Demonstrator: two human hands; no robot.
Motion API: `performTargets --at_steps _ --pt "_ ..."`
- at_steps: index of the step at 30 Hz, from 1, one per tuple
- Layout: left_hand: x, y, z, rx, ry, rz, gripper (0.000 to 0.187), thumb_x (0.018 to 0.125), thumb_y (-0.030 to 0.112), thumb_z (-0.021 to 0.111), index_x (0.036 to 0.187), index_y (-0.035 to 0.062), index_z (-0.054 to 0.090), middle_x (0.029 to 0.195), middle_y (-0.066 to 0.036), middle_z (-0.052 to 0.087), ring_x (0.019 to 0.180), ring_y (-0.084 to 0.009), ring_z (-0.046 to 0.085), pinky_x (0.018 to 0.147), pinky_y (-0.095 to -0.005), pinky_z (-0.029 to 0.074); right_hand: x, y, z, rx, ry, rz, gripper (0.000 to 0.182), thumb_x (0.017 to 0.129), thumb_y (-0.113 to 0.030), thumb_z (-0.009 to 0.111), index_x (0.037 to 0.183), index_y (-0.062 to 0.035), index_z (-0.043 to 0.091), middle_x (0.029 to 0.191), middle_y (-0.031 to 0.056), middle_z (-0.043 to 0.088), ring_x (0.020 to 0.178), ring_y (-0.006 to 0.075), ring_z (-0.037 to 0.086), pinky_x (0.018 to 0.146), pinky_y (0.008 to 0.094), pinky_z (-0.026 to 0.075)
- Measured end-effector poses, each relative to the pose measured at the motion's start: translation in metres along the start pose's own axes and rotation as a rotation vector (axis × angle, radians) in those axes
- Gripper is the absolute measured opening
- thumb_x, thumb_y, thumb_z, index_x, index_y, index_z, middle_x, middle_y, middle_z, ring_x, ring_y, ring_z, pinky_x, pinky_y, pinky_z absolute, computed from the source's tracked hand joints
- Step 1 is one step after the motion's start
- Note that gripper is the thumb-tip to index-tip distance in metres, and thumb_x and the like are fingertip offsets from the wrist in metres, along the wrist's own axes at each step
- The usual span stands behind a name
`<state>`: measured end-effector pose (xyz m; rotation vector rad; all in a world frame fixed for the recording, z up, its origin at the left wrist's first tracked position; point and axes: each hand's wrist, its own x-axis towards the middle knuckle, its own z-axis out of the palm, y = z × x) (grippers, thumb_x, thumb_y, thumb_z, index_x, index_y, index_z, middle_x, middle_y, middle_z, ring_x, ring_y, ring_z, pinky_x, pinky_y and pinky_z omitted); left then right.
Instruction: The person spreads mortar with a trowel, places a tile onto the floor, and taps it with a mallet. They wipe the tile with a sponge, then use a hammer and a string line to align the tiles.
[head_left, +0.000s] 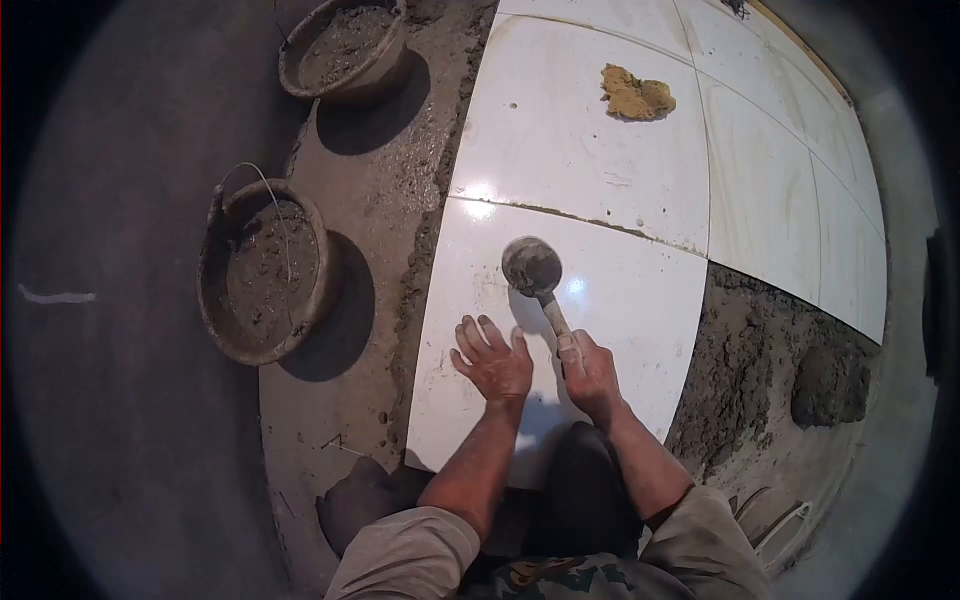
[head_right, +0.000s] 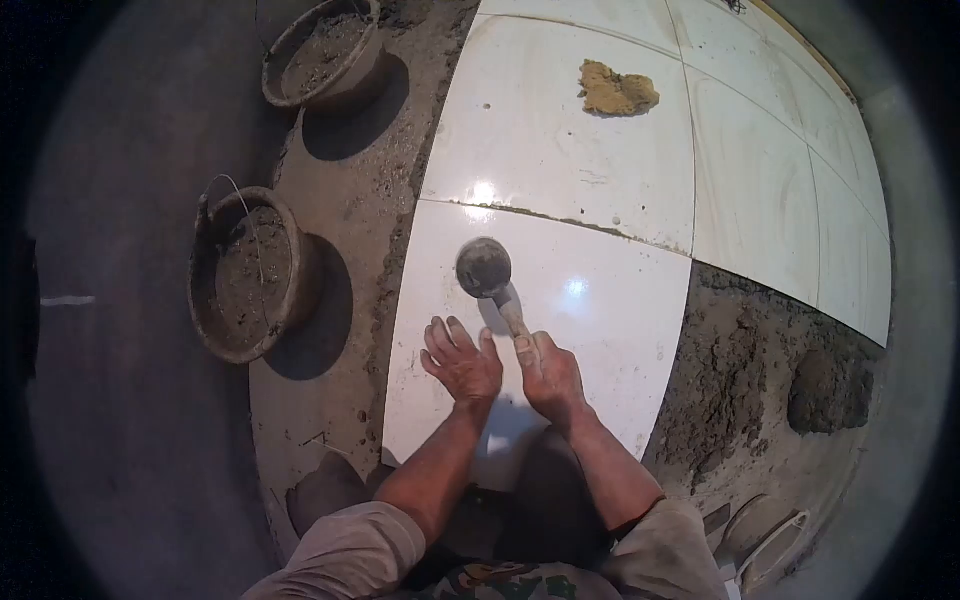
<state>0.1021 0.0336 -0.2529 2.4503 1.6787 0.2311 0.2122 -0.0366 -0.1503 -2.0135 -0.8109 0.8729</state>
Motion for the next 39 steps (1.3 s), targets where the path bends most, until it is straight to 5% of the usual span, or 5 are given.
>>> performTargets --at_steps 5,10,22,25,39 --pt "0.01 -0.002 -0.008 -0.015 -0.048 0.025 0.067 0.092 0.035 0.053 0.142 -0.0015 0.027 0.147 -0.021 0.025 0.14 -0.0355 0.019 0.109 -0.0583 0.019 0.006 -0.049 -0.014 0.137 0.099 -0.292 0.035 0.1 -0.032 0.04 0.084 -0.0016 0.051 0.06 0.0045 0.053 0.054 0.0114 0.052 0.047 0.0301 0.039" --pt "0.012 -0.003 -0.008 -0.07 -0.1 0.056 0.067 0.094 0.034 0.046 0.144 -0.0067 0.024 0.152 -0.026 0.019 0.144 -0.0389 0.012 0.112 -0.0599 0.012 0.039 0.022 0.032 -0.316 -0.106 0.182 0.031 0.097 -0.03 0.043 0.091 -0.0002 0.048 0.07 0.0285 0.056 0.07 0.0523 0.055 0.058 0.0536 0.044" --pt "0.014 -0.004 -0.006 -0.028 -0.115 0.052 0.067 0.095 0.035 0.044 0.145 -0.0057 0.024 0.153 -0.024 0.02 0.143 -0.0379 0.015 0.113 -0.0571 0.013 0.011 -0.037 -0.004 -0.033 0.047 -0.095 0.036 0.097 -0.037 0.045 0.09 -0.0016 0.05 0.059 0.0122 0.053 0.054 0.0267 0.057 0.052 0.0398 0.044" --pt "0.015 -0.006 -0.004 0.021 -0.139 0.092 0.068 0.095 0.036 0.044 0.145 -0.0056 0.024 0.153 -0.024 0.02 0.144 -0.0376 0.015 0.113 -0.0572 0.013 0.011 -0.046 -0.003 0.069 0.126 -0.286 0.039 0.096 -0.039 0.041 0.088 -0.0011 0.048 0.069 0.0228 0.058 0.062 0.0441 0.058 0.055 0.0487 0.046" --pt "0.015 -0.004 -0.004 -0.037 -0.114 0.066 0.068 0.094 0.03 0.046 0.145 -0.0048 0.019 0.153 -0.023 0.017 0.143 -0.0378 0.012 0.113 -0.0577 0.012 -0.012 -0.004 -0.002 -0.299 -0.035 0.069 0.032 0.093 -0.034 0.053 0.087 -0.0022 0.05 0.066 0.023 0.058 0.068 0.0444 0.06 0.06 0.0521 0.046"
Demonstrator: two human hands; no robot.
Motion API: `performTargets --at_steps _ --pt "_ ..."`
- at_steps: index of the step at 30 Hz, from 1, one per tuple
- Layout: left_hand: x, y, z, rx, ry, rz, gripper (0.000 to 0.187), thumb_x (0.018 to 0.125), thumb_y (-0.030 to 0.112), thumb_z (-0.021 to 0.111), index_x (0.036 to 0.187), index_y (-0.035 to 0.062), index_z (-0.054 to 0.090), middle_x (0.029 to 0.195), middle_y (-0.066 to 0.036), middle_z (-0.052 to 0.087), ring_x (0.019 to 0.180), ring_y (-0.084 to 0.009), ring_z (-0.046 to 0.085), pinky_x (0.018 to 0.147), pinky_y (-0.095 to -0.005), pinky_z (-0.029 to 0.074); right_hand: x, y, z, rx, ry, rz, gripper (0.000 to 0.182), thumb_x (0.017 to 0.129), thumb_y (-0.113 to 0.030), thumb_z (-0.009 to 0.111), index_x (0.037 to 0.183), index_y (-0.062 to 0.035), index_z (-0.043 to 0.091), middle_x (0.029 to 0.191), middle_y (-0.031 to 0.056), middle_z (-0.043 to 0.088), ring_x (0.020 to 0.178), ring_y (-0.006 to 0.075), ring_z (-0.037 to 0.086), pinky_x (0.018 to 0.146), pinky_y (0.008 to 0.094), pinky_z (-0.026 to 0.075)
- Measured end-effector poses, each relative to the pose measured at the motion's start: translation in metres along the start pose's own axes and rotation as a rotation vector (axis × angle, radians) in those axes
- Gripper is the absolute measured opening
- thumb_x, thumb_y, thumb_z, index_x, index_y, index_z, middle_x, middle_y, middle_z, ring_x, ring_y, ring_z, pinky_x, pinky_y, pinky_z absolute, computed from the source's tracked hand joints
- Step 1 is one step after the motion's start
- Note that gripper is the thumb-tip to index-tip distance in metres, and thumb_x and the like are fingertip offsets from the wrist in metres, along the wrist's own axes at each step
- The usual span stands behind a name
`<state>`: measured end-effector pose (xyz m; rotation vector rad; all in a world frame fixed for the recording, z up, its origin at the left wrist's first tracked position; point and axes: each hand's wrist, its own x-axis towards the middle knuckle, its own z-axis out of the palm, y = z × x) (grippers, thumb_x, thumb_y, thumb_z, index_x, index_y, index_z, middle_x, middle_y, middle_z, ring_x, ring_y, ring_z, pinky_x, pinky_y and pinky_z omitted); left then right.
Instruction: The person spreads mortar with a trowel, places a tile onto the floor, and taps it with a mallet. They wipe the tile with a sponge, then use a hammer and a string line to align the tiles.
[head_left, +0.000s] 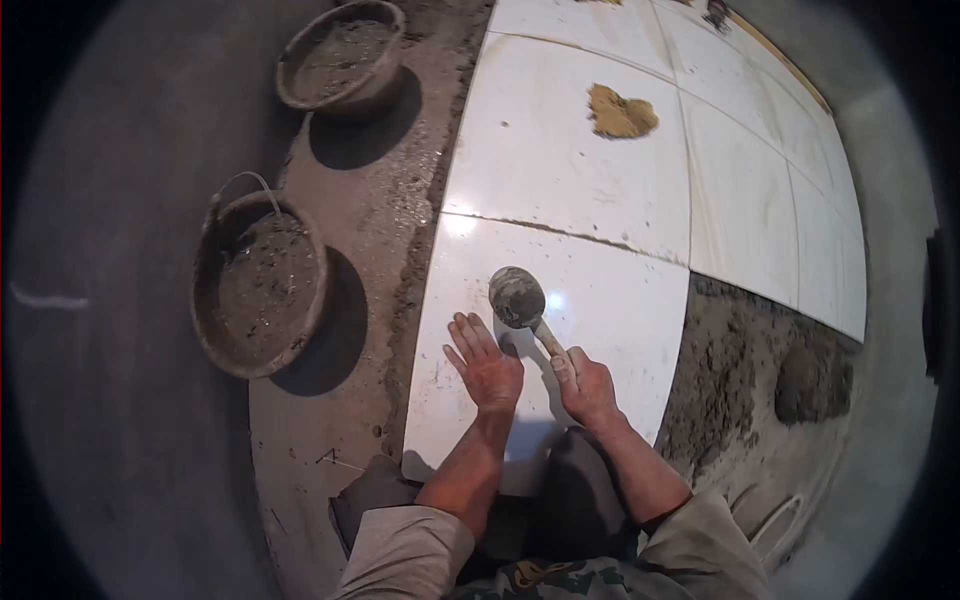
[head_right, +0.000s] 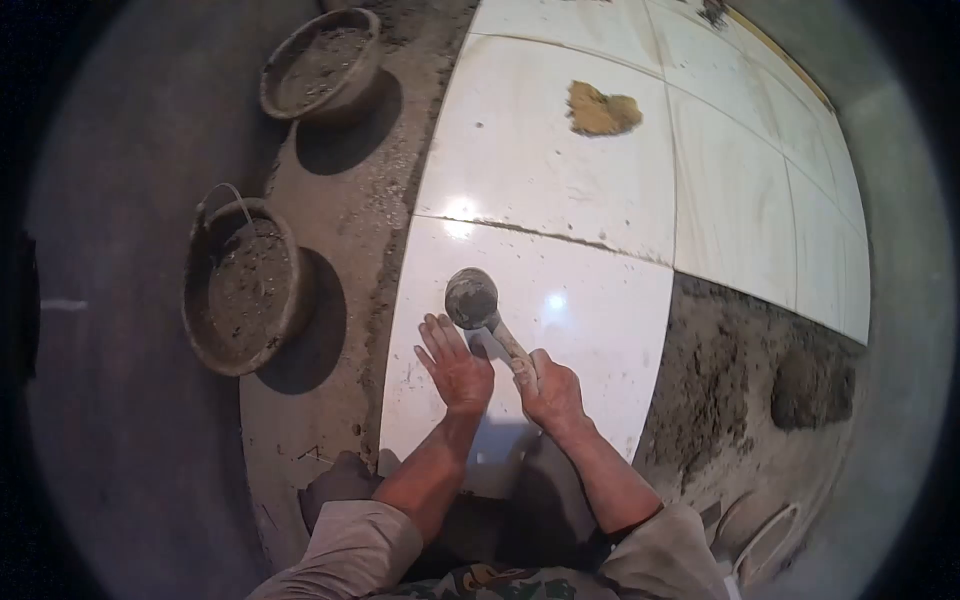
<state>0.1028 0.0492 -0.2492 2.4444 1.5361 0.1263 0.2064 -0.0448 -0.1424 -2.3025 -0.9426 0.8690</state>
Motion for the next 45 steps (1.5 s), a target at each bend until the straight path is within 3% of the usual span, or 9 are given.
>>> performTargets --at_steps 9,16,19,22,27,31,34,36,45 --pt "-0.002 0.002 0.007 0.129 0.043 0.041 0.065 0.096 0.032 0.045 0.147 0.0 0.02 0.154 -0.023 0.014 0.143 -0.0406 0.011 0.112 -0.0598 0.013 -0.041 0.057 -0.019 0.113 0.109 0.138 0.033 0.094 -0.034 0.052 0.087 -0.0024 0.055 0.067 0.0201 0.058 0.065 0.0391 0.059 0.058 0.0447 0.045" --pt "0.003 0.012 0.019 0.256 0.022 0.062 0.069 0.097 0.037 0.043 0.149 0.0017 0.014 0.154 -0.027 0.006 0.142 -0.0455 0.003 0.107 -0.0678 0.011 -0.046 0.119 -0.002 0.023 0.145 0.246 0.04 0.096 -0.042 0.048 0.088 -0.0033 0.053 0.068 0.0215 0.06 0.068 0.0433 0.06 0.062 0.051 0.047" --pt "0.017 0.053 0.005 0.073 -0.222 -0.274 0.089 0.094 0.056 0.037 0.145 -0.0096 0.003 0.152 -0.032 -0.006 0.142 -0.0448 -0.013 0.107 -0.0689 0.0 -0.042 0.125 0.003 -0.045 0.074 0.228 0.044 0.096 -0.045 0.047 0.089 -0.002 0.054 0.069 0.0238 0.061 0.07 0.0421 0.063 0.067 0.0528 0.048" --pt "0.023 0.08 0.022 0.11 -0.072 -0.363 0.093 0.094 0.059 0.033 0.145 -0.0092 -0.002 0.151 -0.033 -0.009 0.142 -0.045 -0.013 0.107 -0.0686 -0.002 -0.041 0.145 0.018 -0.034 0.068 0.141 0.044 0.096 -0.045 0.047 0.088 -0.0021 0.055 0.068 0.0236 0.061 0.068 0.0422 0.063 0.064 0.0528 0.048" --pt "0.023 0.07 0.037 0.132 0.048 -0.283 0.088 0.095 0.057 0.032 0.147 -0.0069 0.001 0.152 -0.032 -0.003 0.143 -0.0435 -0.006 0.109 -0.066 0.005 -0.039 0.105 -0.022 0.238 0.0 0.273 0.042 0.095 -0.042 0.049 0.088 -0.0013 0.055 0.068 0.0232 0.061 0.068 0.0431 0.062 0.06 0.049 0.048" --pt "0.023 0.061 0.049 0.418 0.025 -0.264 0.086 0.096 0.06 0.029 0.147 -0.005 0.004 0.153 -0.028 0.002 0.144 -0.0424 0.003 0.109 -0.064 0.015 -0.044 0.058 -0.071 0.305 0.155 -0.146 0.035 0.097 -0.035 0.046 0.093 -0.0012 0.054 0.072 0.0222 0.059 0.072 0.0439 0.062 0.061 0.0471 0.049" --pt "0.024 0.054 0.065 0.433 0.192 -0.249 0.086 0.096 0.06 0.029 0.148 -0.0037 0.005 0.153 -0.028 0.004 0.144 -0.0416 0.003 0.109 -0.0636 0.013 -0.044 0.064 -0.056 0.306 0.229 -0.177 0.032 0.097 -0.032 0.046 0.092 -0.0008 0.053 0.071 0.0215 0.058 0.067 0.0422 0.061 0.06 0.0484 0.049" --pt "0.024 0.067 0.046 0.331 0.127 -0.27 0.085 0.096 0.059 0.029 0.148 -0.0035 0.004 0.153 -0.028 0.003 0.144 -0.042 0.001 0.109 -0.0637 0.011 -0.027 0.093 -0.014 0.149 0.236 0.064 0.031 0.094 -0.03 0.053 0.089 0.0002 0.05 0.069 0.0213 0.058 0.065 0.0432 0.06 0.058 0.052 0.047" --pt "0.023 0.071 0.039 0.207 0.093 -0.251 0.084 0.096 0.054 0.034 0.147 -0.0045 0.0 0.152 -0.032 -0.003 0.143 -0.046 -0.004 0.108 -0.0664 0.009 -0.029 0.06 -0.047 0.26 0.131 0.247 0.035 0.095 -0.036 0.049 0.095 -0.0007 0.051 0.074 0.0257 0.06 0.071 0.0461 0.06 0.062 0.0513 0.047"
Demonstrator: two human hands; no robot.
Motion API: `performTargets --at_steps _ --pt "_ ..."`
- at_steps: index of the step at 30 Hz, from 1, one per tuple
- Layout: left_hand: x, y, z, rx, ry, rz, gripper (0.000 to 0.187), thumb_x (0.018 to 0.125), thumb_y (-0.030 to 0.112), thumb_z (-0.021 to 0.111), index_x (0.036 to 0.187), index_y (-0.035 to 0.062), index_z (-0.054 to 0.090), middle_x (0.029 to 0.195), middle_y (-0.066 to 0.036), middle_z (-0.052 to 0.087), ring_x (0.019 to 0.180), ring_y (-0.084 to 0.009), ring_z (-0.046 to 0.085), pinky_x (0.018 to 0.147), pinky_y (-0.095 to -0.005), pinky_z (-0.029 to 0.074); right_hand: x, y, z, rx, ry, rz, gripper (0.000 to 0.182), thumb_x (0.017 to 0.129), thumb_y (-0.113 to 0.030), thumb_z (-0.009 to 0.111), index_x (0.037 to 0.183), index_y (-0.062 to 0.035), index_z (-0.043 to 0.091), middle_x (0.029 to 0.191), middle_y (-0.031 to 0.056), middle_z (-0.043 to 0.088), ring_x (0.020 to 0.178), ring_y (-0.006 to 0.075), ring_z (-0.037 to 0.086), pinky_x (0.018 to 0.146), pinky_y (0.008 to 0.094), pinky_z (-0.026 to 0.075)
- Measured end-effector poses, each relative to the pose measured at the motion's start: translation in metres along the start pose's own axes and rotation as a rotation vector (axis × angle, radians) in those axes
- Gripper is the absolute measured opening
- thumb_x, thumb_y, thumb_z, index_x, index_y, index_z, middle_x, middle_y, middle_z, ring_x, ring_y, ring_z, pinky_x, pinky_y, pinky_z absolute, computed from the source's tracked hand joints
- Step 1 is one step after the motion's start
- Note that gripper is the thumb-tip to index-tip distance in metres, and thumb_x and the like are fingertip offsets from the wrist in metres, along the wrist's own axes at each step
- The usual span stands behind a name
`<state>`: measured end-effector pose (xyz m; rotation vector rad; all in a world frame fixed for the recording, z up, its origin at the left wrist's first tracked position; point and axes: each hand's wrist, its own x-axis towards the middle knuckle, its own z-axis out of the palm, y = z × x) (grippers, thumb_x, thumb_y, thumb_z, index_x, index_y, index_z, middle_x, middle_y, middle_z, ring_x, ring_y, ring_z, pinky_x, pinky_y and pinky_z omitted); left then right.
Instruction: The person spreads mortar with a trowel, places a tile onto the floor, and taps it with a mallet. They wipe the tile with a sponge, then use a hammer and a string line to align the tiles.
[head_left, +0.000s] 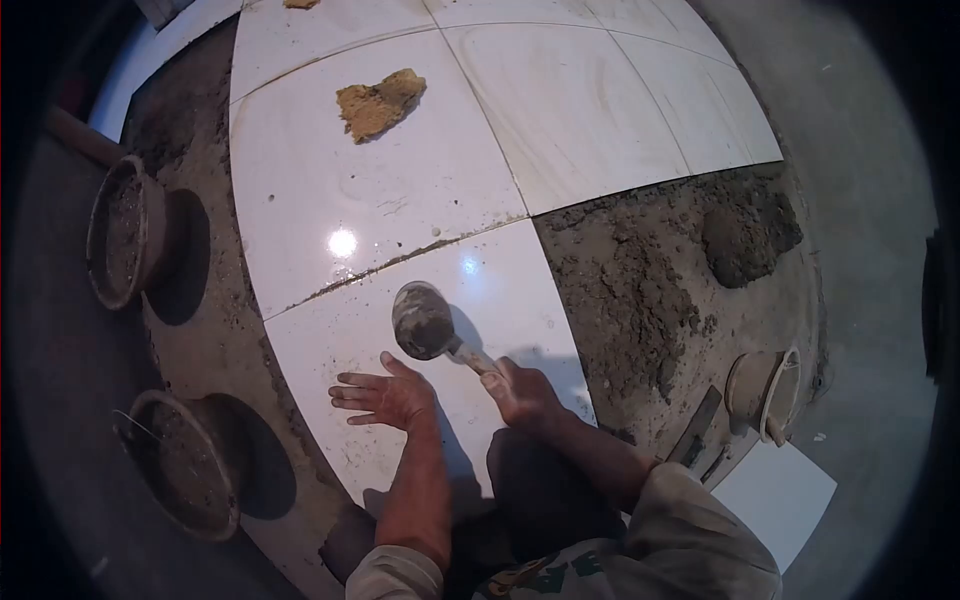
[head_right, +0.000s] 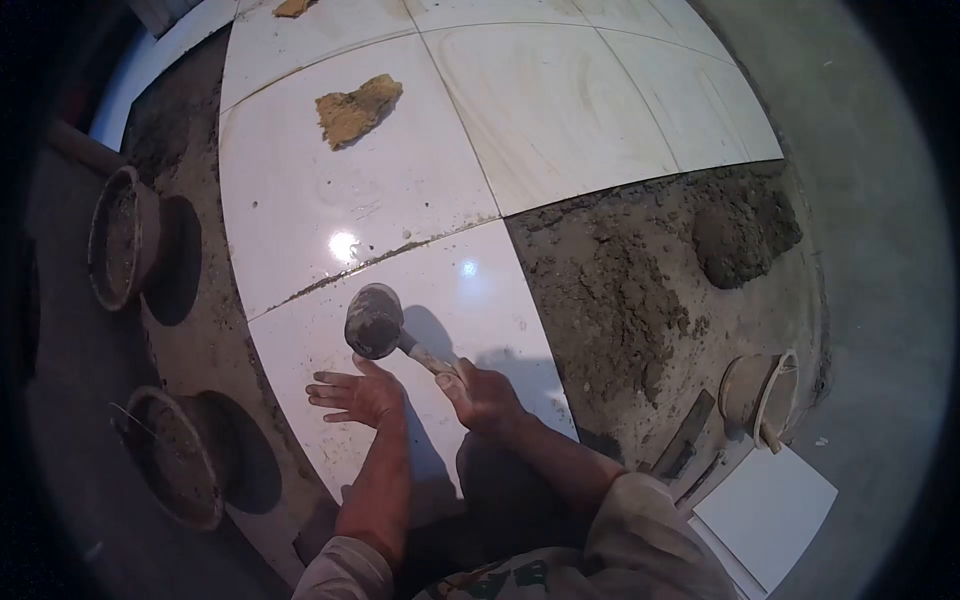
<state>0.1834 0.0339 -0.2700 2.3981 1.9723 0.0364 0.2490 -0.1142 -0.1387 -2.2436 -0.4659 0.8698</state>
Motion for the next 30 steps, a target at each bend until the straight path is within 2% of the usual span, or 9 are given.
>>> performTargets --at_steps 5,7,9,11,13,19,21,23,30 --pt "0.0 -0.005 0.005 0.097 -0.032 0.018 0.086 0.096 0.052 0.037 0.147 -0.0045 -0.002 0.151 -0.034 -0.003 0.142 -0.0477 -0.003 0.107 -0.0674 0.011 -0.018 -0.004 -0.019 0.109 0.079 -0.171 0.043 0.096 -0.042 0.044 0.097 0.0 0.052 0.075 0.0265 0.06 0.076 0.0472 0.061 0.066 0.0521 0.047" --pt "0.001 0.0 -0.002 0.018 -0.094 -0.026 0.087 0.096 0.053 0.037 0.147 -0.0043 -0.004 0.151 -0.034 -0.004 0.142 -0.048 -0.004 0.107 -0.0673 0.01 0.0 0.035 0.007 0.075 0.109 -0.02 0.046 0.096 -0.044 0.043 0.099 0.0006 0.053 0.075 0.027 0.061 0.078 0.0485 0.061 0.068 0.0531 0.047" --pt "0.002 0.003 -0.008 -0.013 -0.105 -0.007 0.088 0.096 0.054 0.036 0.147 -0.0043 -0.004 0.151 -0.033 -0.006 0.142 -0.0474 -0.006 0.108 -0.0675 0.008 0.02 0.062 0.019 0.002 0.234 0.104 0.042 0.099 -0.04 0.039 0.093 -0.0008 0.053 0.067 0.0187 0.057 0.065 0.0403 0.06 0.057 0.0457 0.044" --pt "0.004 0.004 -0.01 -0.02 -0.2 -0.069 0.088 0.096 0.056 0.034 0.147 -0.0047 -0.004 0.152 -0.033 -0.008 0.142 -0.0467 -0.009 0.108 -0.0673 0.005 0.027 0.065 0.014 -0.014 0.276 0.041 0.045 0.099 -0.043 0.04 0.091 -0.0009 0.052 0.065 0.0185 0.056 0.063 0.0381 0.06 0.059 0.0448 0.045" --pt "0.005 0.009 -0.009 -0.016 -0.197 -0.05 0.088 0.096 0.057 0.032 0.147 -0.0043 -0.005 0.152 -0.031 -0.01 0.142 -0.0461 -0.01 0.108 -0.0669 0.004 0.018 0.058 0.009 -0.098 0.184 0.123 0.042 0.097 -0.041 0.043 0.094 -0.0003 0.053 0.073 0.0271 0.061 0.075 0.0475 0.061 0.065 0.0525 0.047" --pt "0.0 0.001 -0.005 0.029 -0.12 -0.015 0.088 0.096 0.057 0.031 0.147 -0.0031 -0.007 0.151 -0.033 -0.009 0.142 -0.0478 -0.008 0.108 -0.0677 0.006 -0.012 0.001 -0.025 0.306 0.194 0.05 0.044 0.097 -0.043 0.044 0.092 -0.0004 0.052 0.074 0.0251 0.061 0.071 0.046 0.06 0.06 0.0501 0.045" --pt "0.002 0.003 -0.008 -0.002 -0.17 -0.045 0.087 0.096 0.056 0.031 0.147 -0.0033 -0.006 0.151 -0.033 -0.008 0.141 -0.0486 -0.007 0.107 -0.0681 0.007 -0.006 0.022 -0.019 0.318 0.168 0.032 0.047 0.097 -0.045 0.043 0.094 0.0 0.053 0.079 0.0261 0.063 0.075 0.0474 0.06 0.063 0.0519 0.046" --pt "0.0 -0.001 -0.008 -0.032 -0.16 -0.034 0.086 0.096 0.056 0.031 0.147 -0.0034 -0.004 0.151 -0.033 -0.007 0.142 -0.0483 -0.007 0.107 -0.069 0.005 0.011 0.067 0.013 -0.141 0.174 0.175 0.049 0.098 -0.047 0.04 0.095 0.0001 0.053 0.08 0.028 0.063 0.078 0.0488 0.06 0.068 0.0546 0.047" --pt "0.003 0.004 -0.004 0.046 -0.154 -0.064 0.088 0.095 0.058 0.032 0.148 -0.0028 -0.002 0.152 -0.032 -0.006 0.143 -0.0452 -0.007 0.106 -0.0696 0.007 0.009 0.038 -0.024 -0.03 0.145 0.126 0.044 0.098 -0.043 0.041 0.096 -0.0011 0.054 0.079 0.0285 0.061 0.08 0.0495 0.059 0.067 0.0532 0.046"
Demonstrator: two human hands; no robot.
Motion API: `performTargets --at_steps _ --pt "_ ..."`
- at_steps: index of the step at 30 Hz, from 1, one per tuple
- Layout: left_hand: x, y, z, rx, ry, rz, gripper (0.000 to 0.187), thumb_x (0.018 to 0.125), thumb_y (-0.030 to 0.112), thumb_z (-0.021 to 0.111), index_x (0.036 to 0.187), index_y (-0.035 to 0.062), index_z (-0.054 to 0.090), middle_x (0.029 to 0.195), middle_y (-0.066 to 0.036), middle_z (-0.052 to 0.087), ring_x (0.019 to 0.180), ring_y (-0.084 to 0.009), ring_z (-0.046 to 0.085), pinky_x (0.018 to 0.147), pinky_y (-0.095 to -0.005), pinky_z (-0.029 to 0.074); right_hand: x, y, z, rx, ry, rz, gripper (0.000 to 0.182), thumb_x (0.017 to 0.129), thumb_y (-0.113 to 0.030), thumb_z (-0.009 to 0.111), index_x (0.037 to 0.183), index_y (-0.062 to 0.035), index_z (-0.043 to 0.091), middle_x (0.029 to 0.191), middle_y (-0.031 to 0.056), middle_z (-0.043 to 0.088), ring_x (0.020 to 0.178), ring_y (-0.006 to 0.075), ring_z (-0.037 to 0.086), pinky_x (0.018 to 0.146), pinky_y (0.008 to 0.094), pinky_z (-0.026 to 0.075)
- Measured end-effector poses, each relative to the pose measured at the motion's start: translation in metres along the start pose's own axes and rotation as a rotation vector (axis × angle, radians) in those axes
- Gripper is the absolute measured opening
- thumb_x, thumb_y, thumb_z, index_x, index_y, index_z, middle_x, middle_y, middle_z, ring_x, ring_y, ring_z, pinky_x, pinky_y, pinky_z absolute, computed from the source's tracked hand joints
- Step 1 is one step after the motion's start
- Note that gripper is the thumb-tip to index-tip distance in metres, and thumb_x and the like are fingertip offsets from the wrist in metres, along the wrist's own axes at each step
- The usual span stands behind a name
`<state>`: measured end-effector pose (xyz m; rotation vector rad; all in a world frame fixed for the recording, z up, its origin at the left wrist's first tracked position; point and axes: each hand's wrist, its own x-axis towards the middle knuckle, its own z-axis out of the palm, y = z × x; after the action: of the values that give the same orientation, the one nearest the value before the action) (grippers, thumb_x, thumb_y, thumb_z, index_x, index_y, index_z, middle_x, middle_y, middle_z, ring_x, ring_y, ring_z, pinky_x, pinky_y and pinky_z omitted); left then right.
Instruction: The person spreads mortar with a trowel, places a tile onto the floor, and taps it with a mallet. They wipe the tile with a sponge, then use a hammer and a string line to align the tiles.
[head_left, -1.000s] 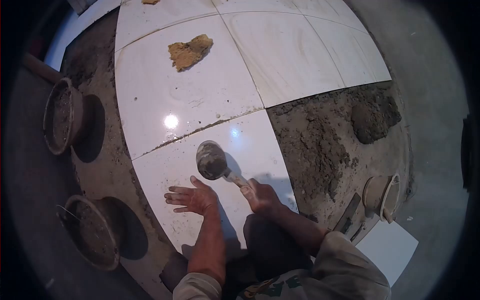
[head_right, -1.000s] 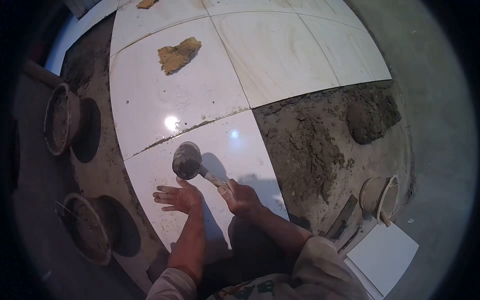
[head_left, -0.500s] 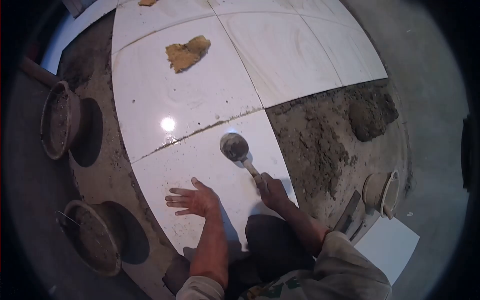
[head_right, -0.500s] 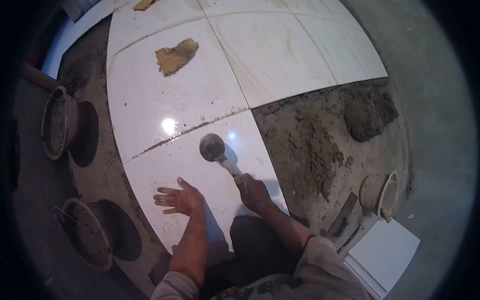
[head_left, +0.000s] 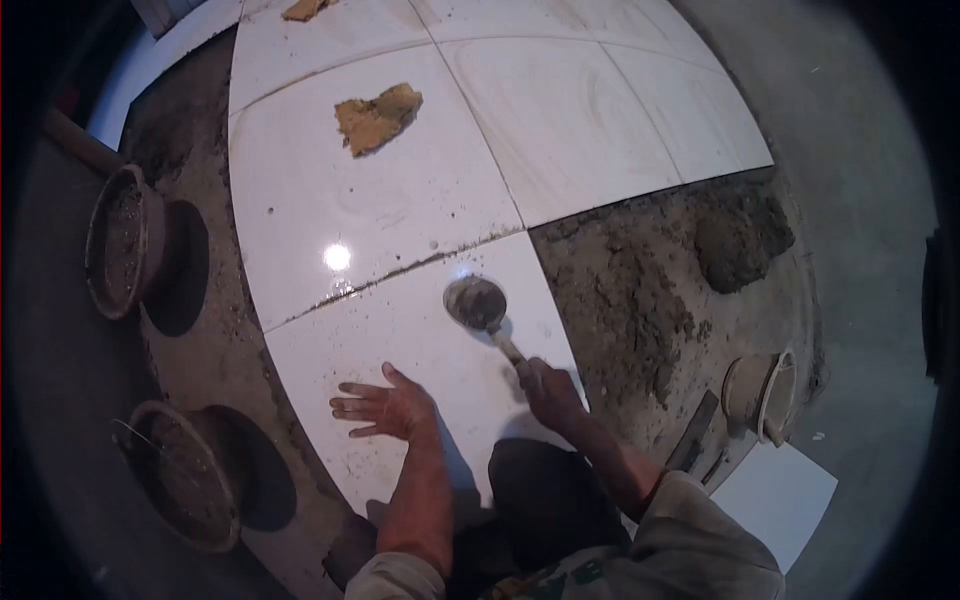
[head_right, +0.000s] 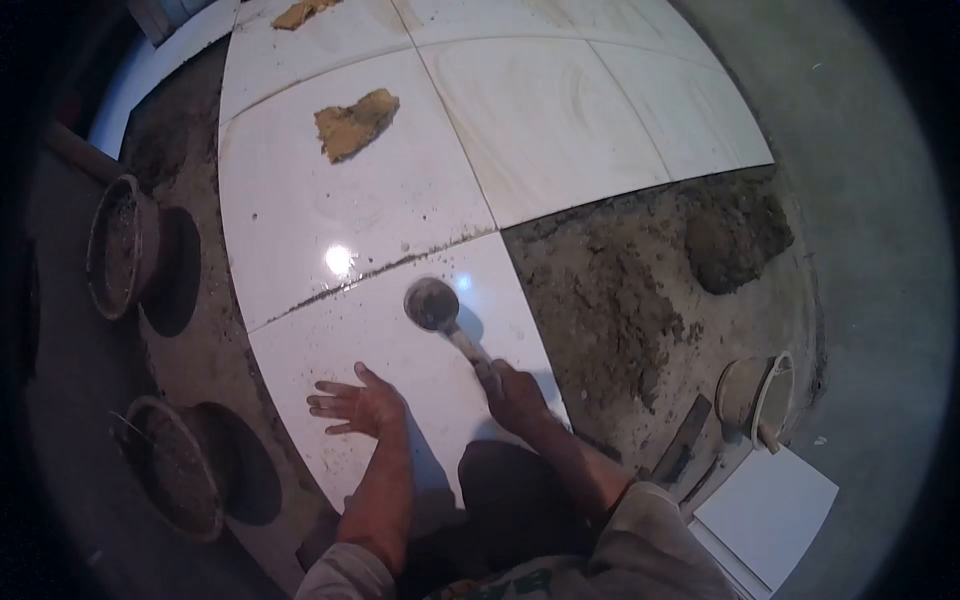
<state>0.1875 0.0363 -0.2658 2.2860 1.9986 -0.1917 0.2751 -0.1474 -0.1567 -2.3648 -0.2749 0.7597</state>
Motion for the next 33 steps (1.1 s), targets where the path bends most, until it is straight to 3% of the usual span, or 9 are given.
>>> performTargets --at_steps 4,6,9,17,19,21,23,24,33 --pt "-0.002 -0.002 0.014 0.03 0.214 0.038 0.086 0.094 0.058 0.038 0.149 -0.0006 0.008 0.154 -0.029 0.003 0.144 -0.0433 0.005 0.105 -0.069 0.014 -0.024 -0.045 -0.014 0.215 0.024 -0.067 0.043 0.098 -0.043 0.042 0.093 -0.0019 0.053 0.074 0.0242 0.061 0.074 0.046 0.061 0.059 0.0475 0.046" --pt "-0.003 0.0 -0.002 0.008 0.06 -0.007 0.083 0.095 0.053 0.041 0.149 -0.0007 0.008 0.154 -0.029 0.0 0.144 -0.0426 0.001 0.107 -0.0672 0.012 -0.016 -0.027 0.006 0.239 0.036 -0.234 0.046 0.096 -0.047 0.042 0.096 -0.0026 0.053 0.073 0.022 0.061 0.072 0.0446 0.062 0.058 0.0471 0.046" --pt "-0.004 -0.001 -0.014 -0.062 0.0 -0.03 0.082 0.095 0.049 0.042 0.148 -0.0029 0.006 0.153 -0.03 -0.002 0.144 -0.0431 -0.004 0.109 -0.066 0.005 0.005 0.005 0.054 -0.197 -0.114 -0.012 0.049 0.098 -0.048 0.038 0.092 -0.0017 0.053 0.073 0.0241 0.061 0.074 0.0459 0.061 0.062 0.049 0.047" --pt "0.0 -0.001 -0.014 -0.083 -0.075 -0.001 0.081 0.096 0.044 0.04 0.147 -0.0062 0.003 0.152 -0.032 -0.006 0.143 -0.0448 -0.009 0.11 -0.0649 0.001 0.004 -0.091 0.021 0.106 -0.207 -0.204 0.058 0.097 -0.054 0.036 0.086 0.0002 0.053 0.066 0.0214 0.059 0.066 0.0421 0.062 0.057 0.0459 0.044" --pt "-0.001 -0.005 -0.01 -0.076 -0.04 -0.01 0.082 0.095 0.044 0.042 0.147 -0.0068 0.004 0.152 -0.033 -0.004 0.143 -0.0458 -0.007 0.109 -0.0653 0.003 0.004 -0.091 0.027 0.187 -0.155 -0.33 0.058 0.097 -0.055 0.033 0.079 -0.0029 0.051 0.058 0.0056 0.055 0.058 0.016 0.058 0.053 0.0353 0.044" --pt "-0.001 -0.006 -0.013 -0.1 -0.018 0.047 0.082 0.095 0.043 0.043 0.147 -0.0074 0.005 0.152 -0.033 -0.001 0.142 -0.0469 -0.004 0.109 -0.0663 0.004 0.014 -0.052 0.065 0.136 -0.075 -0.357 0.056 0.097 -0.054 0.035 0.082 -0.0022 0.053 0.059 0.011 0.055 0.058 0.0235 0.059 0.054 0.0382 0.045" --pt "0.0 -0.007 -0.015 -0.125 0.033 0.078 0.08 0.095 0.041 0.043 0.146 -0.0084 0.007 0.152 -0.034 0.002 0.142 -0.0479 -0.002 0.108 -0.067 0.005 0.018 -0.044 0.075 -0.155 -0.229 -0.236 0.058 0.098 -0.052 0.032 0.086 0.0 0.054 0.067 0.027 0.058 0.07 0.0479 0.06 0.06 0.0502 0.045" --pt "0.006 -0.001 -0.017 -0.186 0.013 0.058 0.079 0.095 0.04 0.043 0.146 -0.0085 0.007 0.151 -0.034 0.003 0.142 -0.0485 -0.002 0.108 -0.0674 0.005 0.017 -0.049 0.074 -0.091 -0.285 -0.221 0.057 0.098 -0.051 0.032 0.086 0.0 0.055 0.07 0.0294 0.058 0.074 0.0505 0.058 0.063 0.054 0.044" --pt "0.0 -0.005 -0.016 -0.168 -0.081 0.03 0.081 0.096 0.042 0.04 0.146 -0.0075 0.001 0.152 -0.033 -0.006 0.142 -0.0469 -0.007 0.109 -0.0666 0.001 0.005 -0.084 0.016 0.289 -0.208 -0.167 0.063 0.098 -0.054 0.031 0.084 0.0026 0.055 0.067 0.0237 0.057 0.065 0.0441 0.058 0.06 0.0466 0.045"
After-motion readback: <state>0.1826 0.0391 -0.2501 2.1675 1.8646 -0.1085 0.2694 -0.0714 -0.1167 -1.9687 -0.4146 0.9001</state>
